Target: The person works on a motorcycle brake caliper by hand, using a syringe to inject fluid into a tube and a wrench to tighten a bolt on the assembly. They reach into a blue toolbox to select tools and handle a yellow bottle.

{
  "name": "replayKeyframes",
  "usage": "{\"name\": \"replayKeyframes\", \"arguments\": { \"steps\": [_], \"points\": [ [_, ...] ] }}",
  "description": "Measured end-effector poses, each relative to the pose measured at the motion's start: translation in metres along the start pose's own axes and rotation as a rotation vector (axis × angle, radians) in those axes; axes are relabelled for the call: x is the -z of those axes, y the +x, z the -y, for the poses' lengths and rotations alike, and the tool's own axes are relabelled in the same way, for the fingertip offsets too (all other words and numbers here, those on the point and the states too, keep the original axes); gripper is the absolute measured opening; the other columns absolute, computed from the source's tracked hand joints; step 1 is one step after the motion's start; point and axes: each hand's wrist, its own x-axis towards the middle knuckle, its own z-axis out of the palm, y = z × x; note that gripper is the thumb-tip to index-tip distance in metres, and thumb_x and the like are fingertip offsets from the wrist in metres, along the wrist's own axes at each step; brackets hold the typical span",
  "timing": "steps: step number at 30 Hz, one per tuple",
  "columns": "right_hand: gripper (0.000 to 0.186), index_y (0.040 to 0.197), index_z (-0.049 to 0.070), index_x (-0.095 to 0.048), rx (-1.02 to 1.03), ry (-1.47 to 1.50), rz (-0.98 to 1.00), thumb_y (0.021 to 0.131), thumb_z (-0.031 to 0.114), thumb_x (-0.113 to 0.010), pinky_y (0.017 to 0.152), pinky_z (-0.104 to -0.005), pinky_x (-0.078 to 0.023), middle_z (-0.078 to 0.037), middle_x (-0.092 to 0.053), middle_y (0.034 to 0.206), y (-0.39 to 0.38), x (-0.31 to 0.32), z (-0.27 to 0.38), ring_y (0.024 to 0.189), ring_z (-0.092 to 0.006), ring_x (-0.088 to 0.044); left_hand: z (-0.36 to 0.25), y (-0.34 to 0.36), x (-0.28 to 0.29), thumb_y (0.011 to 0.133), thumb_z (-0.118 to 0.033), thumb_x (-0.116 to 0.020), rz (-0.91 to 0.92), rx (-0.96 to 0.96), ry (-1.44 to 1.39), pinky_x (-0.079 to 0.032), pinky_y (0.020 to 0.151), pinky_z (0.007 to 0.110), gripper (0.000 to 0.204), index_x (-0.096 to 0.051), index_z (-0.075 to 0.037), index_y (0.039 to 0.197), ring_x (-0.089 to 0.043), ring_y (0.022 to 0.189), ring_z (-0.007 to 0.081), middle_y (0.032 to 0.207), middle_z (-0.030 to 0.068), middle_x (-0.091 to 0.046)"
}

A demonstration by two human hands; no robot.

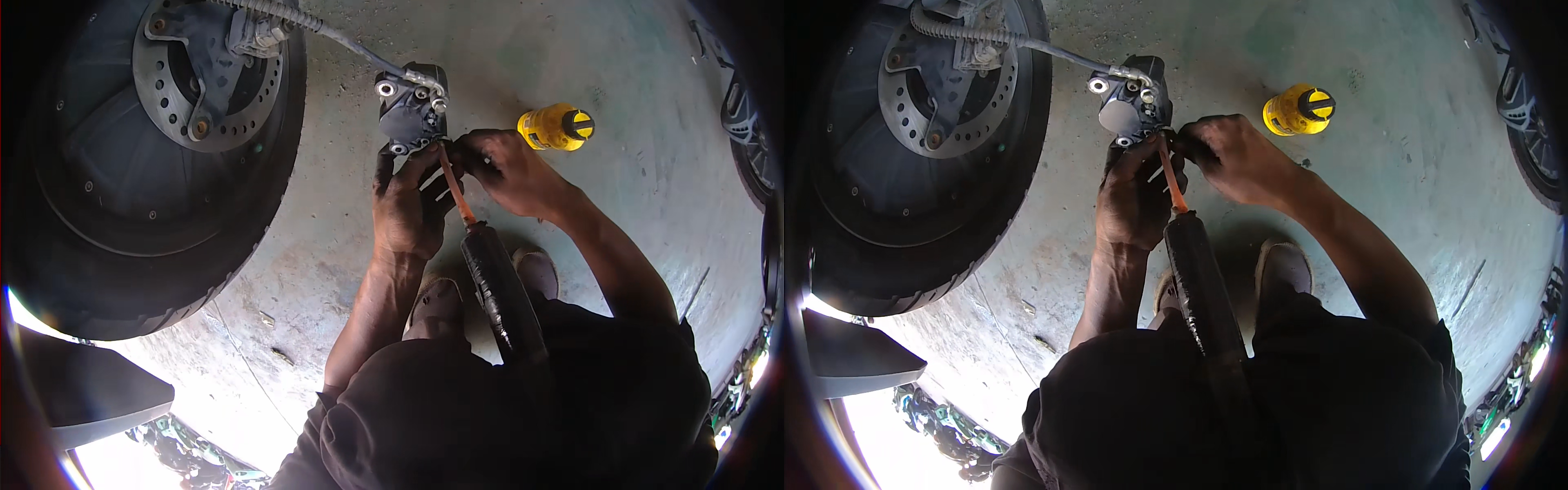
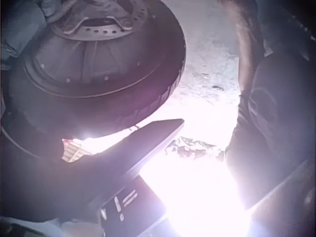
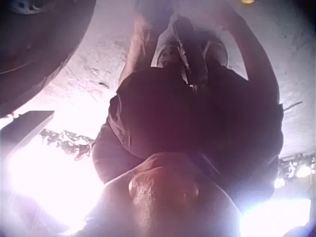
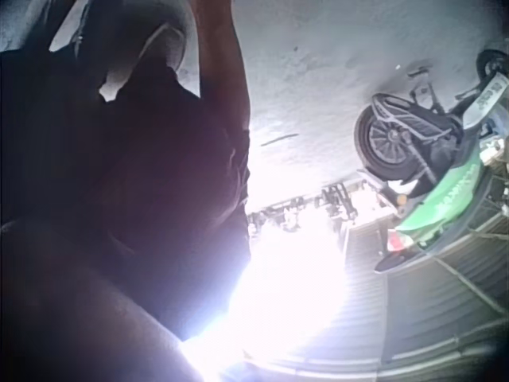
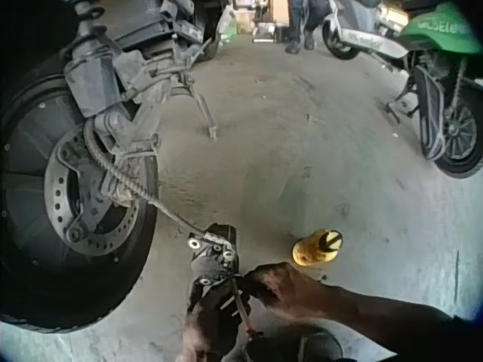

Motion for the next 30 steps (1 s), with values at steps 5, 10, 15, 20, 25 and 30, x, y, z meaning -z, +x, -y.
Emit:
{"name": "replayKeyframes", "arguments": {
  "steps": [5,10,15,20,25,30],
  "points": [
    [0.018,0.105,-0.005,-0.064,-0.234,0.002,0.137,0.094,0.005,-0.053,0.075,-0.0365,-0.052,-0.019,-0.066,0.093,0.004,0.006,0.009,0.086,-0.0319,-0.067,0.002,0.006,0.003,0.091,-0.012,-0.060,0.024,0.016,-0.023,-0.051,0.066,0.033,0.023,-0.053,-0.006,0.113,-0.060,0.080,0.0201,0.098,0.0102,-0.061],
    [0.020,0.107,-0.005,-0.062,-0.204,-0.018,0.073,0.093,0.007,-0.055,0.076,-0.0378,-0.053,-0.018,-0.065,0.096,0.003,0.004,0.004,0.088,-0.0297,-0.067,0.002,0.007,0.002,0.091,-0.012,-0.060,0.030,0.008,-0.014,-0.052,0.067,0.033,0.026,-0.051,-0.007,0.116,-0.061,0.081,0.0206,0.098,0.0111,-0.060],
    [0.019,0.104,-0.003,-0.063,-0.079,-0.015,-0.007,0.088,0.006,-0.058,0.074,-0.0376,-0.053,-0.017,-0.066,0.092,-0.001,0.000,-0.007,0.083,-0.0287,-0.066,0.002,0.006,0.000,0.091,-0.011,-0.060,0.008,0.016,-0.029,-0.053,0.072,0.034,0.027,-0.050,-0.008,0.116,-0.061,0.086,0.0215,0.104,0.0111,-0.059],
    [0.021,0.109,-0.003,-0.061,-0.213,0.067,0.032,0.089,0.004,-0.059,0.079,-0.0341,-0.056,-0.013,-0.066,0.101,-0.002,0.002,-0.001,0.092,-0.0215,-0.067,0.002,0.006,-0.001,0.090,-0.011,-0.061,-0.047,-0.011,0.013,-0.052,0.084,0.040,0.027,-0.050,-0.008,0.116,-0.059,0.099,0.0224,0.108,0.0086,-0.058],
    [0.016,0.097,-0.002,-0.066,-0.159,0.129,-0.145,0.082,0.003,-0.064,0.072,-0.0355,-0.054,-0.017,-0.068,0.092,-0.004,-0.003,0.000,0.082,-0.0279,-0.068,0.007,0.010,0.001,0.087,-0.007,-0.063,-0.053,-0.102,-0.002,-0.055,0.078,0.037,0.031,-0.047,-0.007,0.113,-0.065,0.088,0.0231,0.100,0.0108,-0.062],
    [0.023,0.103,0.000,-0.065,-0.159,0.075,-0.242,0.081,0.006,-0.069,0.073,-0.0322,-0.053,-0.014,-0.067,0.089,-0.007,-0.008,-0.005,0.083,-0.0225,-0.067,0.006,0.010,-0.002,0.086,-0.005,-0.063,-0.043,-0.099,-0.053,-0.056,0.080,0.039,0.032,-0.046,-0.007,0.113,-0.065,0.088,0.0248,0.098,0.0119,-0.062]
  ]
}}
